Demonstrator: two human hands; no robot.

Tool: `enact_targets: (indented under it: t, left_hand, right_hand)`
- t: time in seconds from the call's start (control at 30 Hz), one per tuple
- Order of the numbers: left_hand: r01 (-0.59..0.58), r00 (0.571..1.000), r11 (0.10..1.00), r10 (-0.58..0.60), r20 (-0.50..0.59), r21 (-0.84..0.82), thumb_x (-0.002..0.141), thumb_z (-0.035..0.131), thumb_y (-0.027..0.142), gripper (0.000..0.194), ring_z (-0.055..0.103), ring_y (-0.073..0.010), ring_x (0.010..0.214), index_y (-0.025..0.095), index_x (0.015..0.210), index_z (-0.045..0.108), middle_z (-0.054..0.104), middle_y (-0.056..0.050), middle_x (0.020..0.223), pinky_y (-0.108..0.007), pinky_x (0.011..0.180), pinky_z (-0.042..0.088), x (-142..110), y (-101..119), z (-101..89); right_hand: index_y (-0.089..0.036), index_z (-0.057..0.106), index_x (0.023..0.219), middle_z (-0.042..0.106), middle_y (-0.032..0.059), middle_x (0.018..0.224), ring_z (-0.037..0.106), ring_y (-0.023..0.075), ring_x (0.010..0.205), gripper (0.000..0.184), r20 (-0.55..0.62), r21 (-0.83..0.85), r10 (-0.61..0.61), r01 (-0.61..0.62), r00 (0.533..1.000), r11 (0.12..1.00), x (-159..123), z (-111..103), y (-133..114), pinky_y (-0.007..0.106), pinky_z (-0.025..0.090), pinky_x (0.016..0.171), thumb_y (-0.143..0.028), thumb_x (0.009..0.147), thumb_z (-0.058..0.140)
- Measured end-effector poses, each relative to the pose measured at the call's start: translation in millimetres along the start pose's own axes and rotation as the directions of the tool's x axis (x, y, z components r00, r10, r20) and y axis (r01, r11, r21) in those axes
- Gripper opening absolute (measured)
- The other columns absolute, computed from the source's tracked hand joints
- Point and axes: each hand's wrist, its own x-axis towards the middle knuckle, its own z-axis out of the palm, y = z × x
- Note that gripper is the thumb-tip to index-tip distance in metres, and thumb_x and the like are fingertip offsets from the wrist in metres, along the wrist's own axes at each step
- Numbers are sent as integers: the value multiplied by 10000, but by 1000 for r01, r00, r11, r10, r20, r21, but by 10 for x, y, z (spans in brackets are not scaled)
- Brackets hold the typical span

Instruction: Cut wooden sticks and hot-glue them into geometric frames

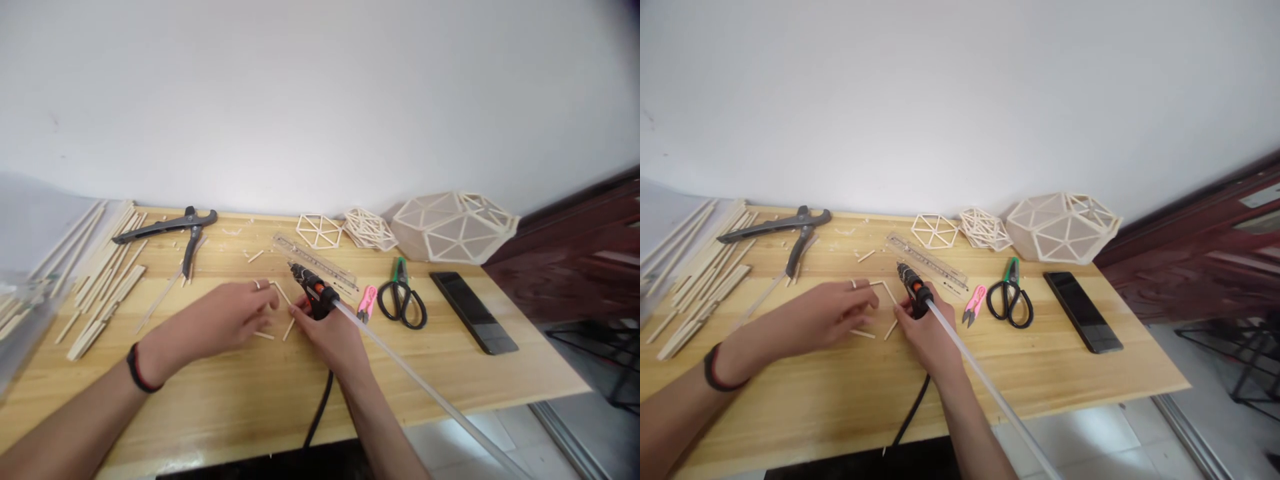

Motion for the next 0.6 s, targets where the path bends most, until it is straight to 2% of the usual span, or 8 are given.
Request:
enact_targets:
  t: [0.1,0.17,0.27,0.37,0.47,0.6]
  left_hand:
    - [225,967,974,-224,-125,-2,976,479,241,136,623,-183,800,195,962,606,668,-39,915,-300,717,435,-26,-89,-198]
    - [356,931,934,-357,-77,-23,932,567,308,125,620,-182,726,198,979,602,666,-20,826,-290,655,422,-40,-100,-283]
    - [495,869,864,-493,49,-88,898,608,341,186,609,-170,595,206,1021,568,655,21,685,-270,568,387,-38,-45,-274]
    - [530,848,843,-525,72,-94,908,541,235,113,585,-162,500,205,1016,528,616,50,572,-268,544,365,-11,41,-163]
    - [517,856,851,-516,38,-90,891,487,134,151,569,-161,449,202,1024,504,578,69,504,-271,527,355,18,91,-72]
    - [514,854,847,-521,-19,-133,853,470,78,198,560,-156,401,205,1003,489,566,80,470,-263,495,362,38,105,-31]
  right_hand:
    - [-239,609,801,699,8,683,660,216,622,227,2,14,-1,1,1000,1000,-2,9,14,339,535,643,-432,722,699]
    - [-239,612,808,695,5,677,656,213,606,221,0,25,-3,3,1000,1000,-3,12,12,340,534,634,-425,725,698]
    - [-239,621,805,693,3,674,655,212,606,201,-6,39,-9,9,1000,999,-7,15,0,339,536,634,-407,723,695]
    - [-239,622,788,686,-1,663,650,210,606,184,-10,48,-16,16,1000,999,-7,20,-10,335,533,633,-393,718,695]
    - [-237,616,779,680,-2,656,644,206,598,176,-8,56,-24,24,1000,998,-4,28,-7,327,527,618,-384,720,694]
    - [-236,615,803,694,5,692,649,203,615,176,-10,66,-43,43,999,997,-3,37,11,320,528,621,-376,732,695]
